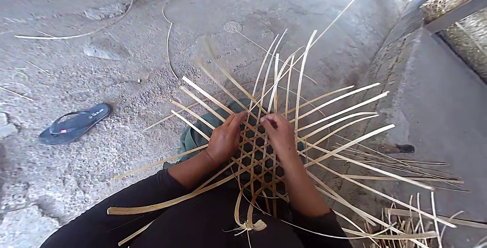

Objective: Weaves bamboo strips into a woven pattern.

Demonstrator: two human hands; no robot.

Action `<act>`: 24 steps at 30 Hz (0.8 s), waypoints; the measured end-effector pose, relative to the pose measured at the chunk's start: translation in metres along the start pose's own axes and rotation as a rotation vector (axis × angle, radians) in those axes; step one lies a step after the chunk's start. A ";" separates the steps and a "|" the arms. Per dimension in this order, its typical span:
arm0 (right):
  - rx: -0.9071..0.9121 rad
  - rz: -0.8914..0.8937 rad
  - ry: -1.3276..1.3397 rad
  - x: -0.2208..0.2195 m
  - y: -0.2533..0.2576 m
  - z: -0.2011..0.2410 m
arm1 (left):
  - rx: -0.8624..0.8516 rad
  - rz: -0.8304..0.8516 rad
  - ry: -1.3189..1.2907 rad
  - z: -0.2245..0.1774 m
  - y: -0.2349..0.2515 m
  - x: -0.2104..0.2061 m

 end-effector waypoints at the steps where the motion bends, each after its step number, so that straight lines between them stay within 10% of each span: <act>1: -0.038 -0.012 0.067 0.007 0.002 -0.002 | 0.002 0.000 0.006 0.000 0.000 0.001; 15: -0.009 -0.113 -0.033 0.000 0.006 -0.024 | -0.030 0.020 0.020 -0.004 0.002 0.001; 24: -0.049 -0.060 0.401 0.024 0.031 0.015 | 0.012 0.019 -0.025 0.001 0.001 0.000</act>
Point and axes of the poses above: each hand's wrist, its own y-axis towards the middle knuckle, its own x-axis out of the back of the hand, z = x × y, the point moved 7 cm from there along y, towards the middle knuckle, and after that the axes turned 6 degrees about x, right-handed, at the moved point
